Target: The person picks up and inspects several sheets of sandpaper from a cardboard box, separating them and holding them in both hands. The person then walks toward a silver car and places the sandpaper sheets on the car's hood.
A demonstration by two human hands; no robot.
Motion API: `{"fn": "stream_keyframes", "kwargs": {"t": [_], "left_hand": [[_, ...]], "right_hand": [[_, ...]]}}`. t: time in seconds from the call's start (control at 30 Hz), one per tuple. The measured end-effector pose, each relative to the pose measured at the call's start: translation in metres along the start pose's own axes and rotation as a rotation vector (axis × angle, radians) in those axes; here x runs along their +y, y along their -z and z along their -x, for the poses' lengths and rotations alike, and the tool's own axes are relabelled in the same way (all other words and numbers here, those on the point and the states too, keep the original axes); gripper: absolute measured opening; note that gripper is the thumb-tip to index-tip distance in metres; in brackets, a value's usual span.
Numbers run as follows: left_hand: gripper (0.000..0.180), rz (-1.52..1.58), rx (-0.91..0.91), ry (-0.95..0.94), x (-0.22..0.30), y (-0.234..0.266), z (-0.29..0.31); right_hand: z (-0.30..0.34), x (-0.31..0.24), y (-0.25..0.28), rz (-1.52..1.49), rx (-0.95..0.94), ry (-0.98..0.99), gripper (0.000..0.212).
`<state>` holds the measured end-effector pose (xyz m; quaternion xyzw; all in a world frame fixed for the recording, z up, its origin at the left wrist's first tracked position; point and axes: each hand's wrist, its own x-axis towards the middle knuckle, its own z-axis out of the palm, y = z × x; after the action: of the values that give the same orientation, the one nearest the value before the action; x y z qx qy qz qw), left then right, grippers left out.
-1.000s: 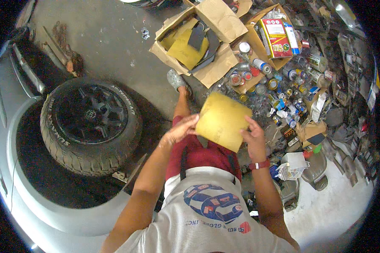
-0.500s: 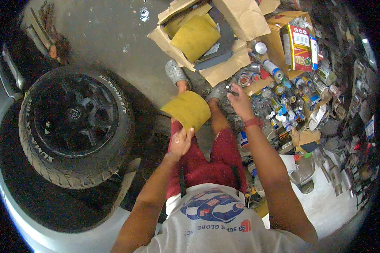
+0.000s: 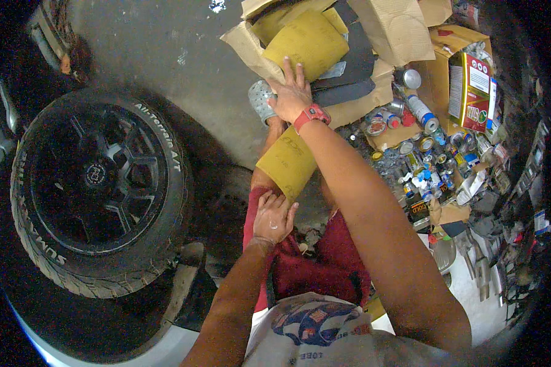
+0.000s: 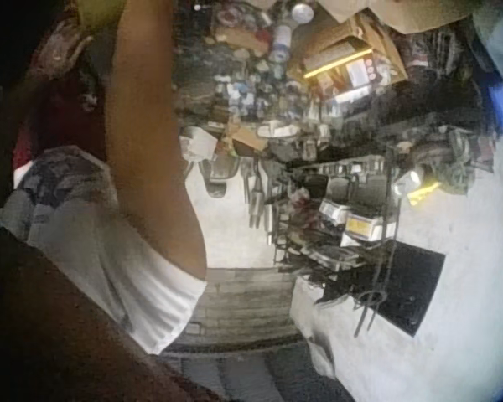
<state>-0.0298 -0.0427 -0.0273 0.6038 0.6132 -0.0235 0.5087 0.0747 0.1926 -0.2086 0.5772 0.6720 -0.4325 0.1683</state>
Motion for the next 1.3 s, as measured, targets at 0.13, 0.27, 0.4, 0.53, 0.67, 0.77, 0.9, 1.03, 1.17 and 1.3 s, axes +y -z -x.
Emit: {"fn": "stream_keyframes", "kwargs": {"t": [0.13,0.27,0.4,0.53,0.67,0.77,0.9,1.03,1.17,1.3], "left_hand": [[0.032,-0.056,-0.034,0.029,-0.004,0.008,-0.003],[0.034,-0.1,0.001,0.021,-0.009,0.005,-0.003],[0.034,-0.067,-0.007,0.039,-0.012,0.002,-0.002],[0.034,-0.108,-0.036,0.053,-0.011,0.001,-0.001],[0.033,-0.116,-0.017,0.039,-0.014,0.0,0.0],[0.033,-0.147,-0.071,0.062,-0.014,-0.001,-0.001],[0.034,-0.159,-0.104,0.075,-0.012,-0.003,0.001],[0.036,-0.162,-0.077,0.063,-0.013,-0.007,0.001],[0.038,-0.145,-0.057,0.057,-0.012,-0.008,0.001],[0.038,-0.156,-0.101,0.086,-0.01,-0.009,0.0]], "right_hand": [[-0.001,0.016,-0.017,-0.033,0.188,-0.047,0.08],[0.021,0.042,0.012,-0.185,0.47,0.026,0.081],[0.027,0.104,0.059,-0.164,0.786,0.049,0.071],[0.021,0.162,0.116,-0.131,0.837,0.028,0.055],[0.007,0.216,0.164,-0.103,0.808,0.052,0.048],[-0.001,0.232,0.19,-0.143,0.803,-0.013,0.046],[0.0,0.221,0.209,-0.262,0.823,-0.054,0.048],[-0.003,0.224,0.208,-0.099,0.853,-0.033,0.049],[-0.004,0.231,0.198,0.018,0.891,-0.029,0.051],[0.013,0.176,0.194,0.011,0.905,-0.013,0.05]]}}
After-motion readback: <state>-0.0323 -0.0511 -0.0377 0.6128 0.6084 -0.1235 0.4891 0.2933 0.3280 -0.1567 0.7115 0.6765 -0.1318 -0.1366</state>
